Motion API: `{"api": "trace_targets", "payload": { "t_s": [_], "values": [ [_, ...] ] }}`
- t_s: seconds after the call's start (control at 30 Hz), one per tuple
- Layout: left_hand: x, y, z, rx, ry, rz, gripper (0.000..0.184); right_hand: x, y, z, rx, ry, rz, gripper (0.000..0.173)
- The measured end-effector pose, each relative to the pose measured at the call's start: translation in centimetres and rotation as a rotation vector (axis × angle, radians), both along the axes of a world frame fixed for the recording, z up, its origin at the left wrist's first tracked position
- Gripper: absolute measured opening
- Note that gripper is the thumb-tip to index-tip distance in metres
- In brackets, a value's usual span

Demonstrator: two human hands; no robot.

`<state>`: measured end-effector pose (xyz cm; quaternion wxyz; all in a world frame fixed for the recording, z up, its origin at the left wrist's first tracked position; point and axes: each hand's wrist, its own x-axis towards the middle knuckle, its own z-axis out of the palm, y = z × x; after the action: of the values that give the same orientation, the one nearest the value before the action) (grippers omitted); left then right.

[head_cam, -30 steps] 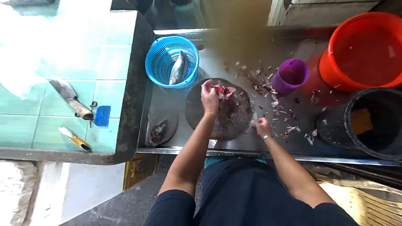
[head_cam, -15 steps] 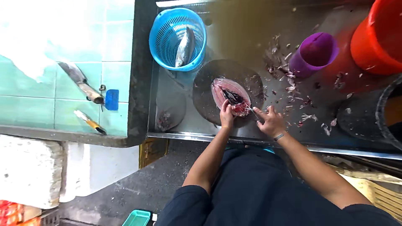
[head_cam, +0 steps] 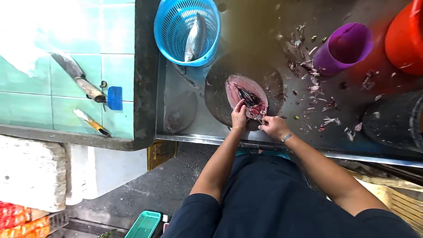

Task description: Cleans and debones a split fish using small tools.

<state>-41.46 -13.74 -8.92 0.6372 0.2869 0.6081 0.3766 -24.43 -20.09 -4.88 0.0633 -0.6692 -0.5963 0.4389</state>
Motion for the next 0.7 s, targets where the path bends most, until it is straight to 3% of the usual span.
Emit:
{"api": "trace_targets", "payload": {
  "t_s": [0.1,0.17,0.27,0.3,0.33,0.37,0.47,0.53,0.63,0.7],
  "values": [
    [0.2,0.1,0.2,0.003,0.032,-0.025,0.041,0.7,0.5,0.4,-0.356,0.76,-0.588,0.025],
    [0.2,0.1,-0.1,0.029,0.07,-0.045,0.042,1.9,0.8,2.4,-0.346,1.028,-0.778,0.028],
    [0.2,-0.2,0.0,0.036,0.075,-0.042,0.04,5.0,1.7,7.3,0.077,0.814,-0.542,0.012],
    [0.2,0.0,0.1,0.018,0.05,-0.022,0.038,5.8,1.9,7.9,0.12,0.795,-0.523,0.016],
    [0.1,0.1,0.3,-0.008,0.018,-0.001,0.037,6.1,1.9,7.5,0.093,0.768,-0.584,0.024],
    [0.1,-0.1,0.4,-0.033,-0.007,0.018,0.035,6.1,1.5,6.3,0.077,0.599,-0.619,0.026],
    [0.2,0.5,0.6,-0.059,-0.06,0.041,0.036,4.6,-0.5,2.9,0.24,-0.123,-0.216,0.056],
    [-0.1,0.1,0.4,-0.066,-0.057,0.043,0.036,2.3,-2.6,1.0,0.35,-0.362,0.017,0.062],
    [-0.2,0.3,0.0,-0.052,-0.044,0.028,0.037,0.4,-2.1,-0.1,0.355,-0.454,0.182,0.064],
    [-0.3,0.1,0.0,-0.033,-0.025,-0.001,0.037,-0.5,-0.7,0.2,0.257,-0.384,0.193,0.052]
  ]
}}
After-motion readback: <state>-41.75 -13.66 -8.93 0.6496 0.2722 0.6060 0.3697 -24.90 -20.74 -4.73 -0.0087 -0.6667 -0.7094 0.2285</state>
